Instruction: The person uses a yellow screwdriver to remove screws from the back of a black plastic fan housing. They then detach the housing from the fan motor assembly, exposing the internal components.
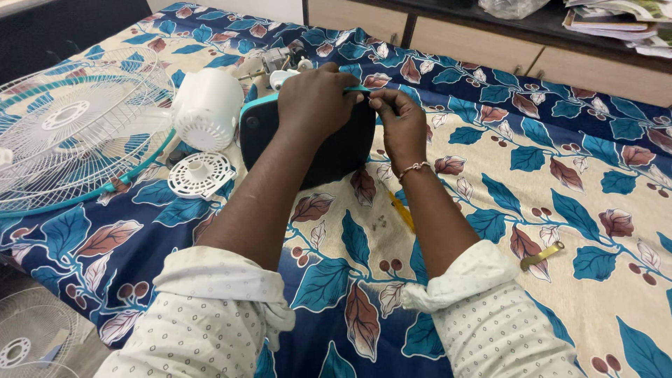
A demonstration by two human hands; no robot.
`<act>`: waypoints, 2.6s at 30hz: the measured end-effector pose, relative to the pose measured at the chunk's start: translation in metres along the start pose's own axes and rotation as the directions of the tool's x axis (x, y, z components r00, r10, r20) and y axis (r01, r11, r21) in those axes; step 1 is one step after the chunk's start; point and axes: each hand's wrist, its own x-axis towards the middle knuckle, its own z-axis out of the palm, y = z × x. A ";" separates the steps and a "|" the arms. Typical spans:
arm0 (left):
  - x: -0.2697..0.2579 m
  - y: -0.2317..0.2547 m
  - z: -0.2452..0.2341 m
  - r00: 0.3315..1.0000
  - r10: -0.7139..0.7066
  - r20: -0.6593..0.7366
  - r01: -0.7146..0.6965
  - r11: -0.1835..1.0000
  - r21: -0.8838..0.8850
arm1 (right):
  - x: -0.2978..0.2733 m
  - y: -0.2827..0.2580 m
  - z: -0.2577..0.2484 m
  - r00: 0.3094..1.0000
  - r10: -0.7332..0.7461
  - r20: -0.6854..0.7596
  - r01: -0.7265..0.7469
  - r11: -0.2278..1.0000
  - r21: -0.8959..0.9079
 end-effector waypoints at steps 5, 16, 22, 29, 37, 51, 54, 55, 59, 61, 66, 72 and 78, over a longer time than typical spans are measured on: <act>0.000 0.000 -0.004 1.000 0.008 -0.003 -0.008 1.000 0.024 | 0.002 -0.004 0.007 0.994 -0.076 -0.082 0.064 0.988 -0.139; 0.002 0.000 0.003 0.996 -0.026 -0.081 0.026 1.000 0.000 | 0.007 -0.003 0.003 0.954 0.294 -0.054 -0.287 0.951 0.111; 0.002 0.000 0.006 0.997 -0.042 -0.059 0.042 0.999 0.006 | 0.004 0.001 0.008 0.930 0.365 -0.032 -0.346 0.904 0.250; -0.001 -0.002 0.005 0.994 0.013 -0.106 -0.011 1.000 0.020 | -0.009 0.001 0.003 0.973 0.231 -0.019 -0.230 0.972 0.040; -0.002 0.001 0.003 0.996 0.023 -0.088 -0.019 0.999 0.038 | -0.038 -0.010 -0.028 0.869 0.441 0.223 0.049 0.371 -0.927; -0.003 0.004 0.002 0.999 -0.023 -0.046 0.025 0.999 0.048 | -0.056 -0.001 -0.081 0.509 0.820 0.262 0.237 0.159 -0.958; -0.003 0.003 0.001 0.991 0.042 -0.129 -0.035 0.998 0.058 | -0.049 -0.004 -0.080 0.558 0.802 0.213 0.032 0.235 -0.971; -0.003 0.003 0.001 0.994 0.026 -0.106 -0.021 0.998 0.054 | -0.047 -0.005 -0.078 0.567 0.802 0.186 -0.065 0.269 -0.961; -0.004 0.003 0.003 0.998 -0.003 -0.065 0.006 0.999 0.040 | -0.045 -0.012 -0.068 0.942 0.255 0.218 0.014 0.621 -0.784; -0.004 0.002 0.004 0.997 0.003 -0.076 0.000 0.999 0.047 | -0.046 -0.018 -0.060 0.974 0.134 0.181 0.034 0.707 -0.706; -0.003 0.002 0.004 0.998 0.003 -0.070 0.000 0.999 0.053 | -0.047 -0.037 -0.048 0.980 -0.066 0.186 0.171 0.755 -0.634; -0.002 0.002 0.004 0.999 -0.025 -0.037 0.027 0.998 0.064 | -0.048 -0.043 -0.045 0.980 -0.018 0.199 0.153 0.708 -0.689; -0.001 0.001 0.007 0.998 -0.028 -0.051 0.032 0.996 0.083 | -0.047 -0.041 -0.040 0.982 0.033 0.188 0.102 0.741 -0.663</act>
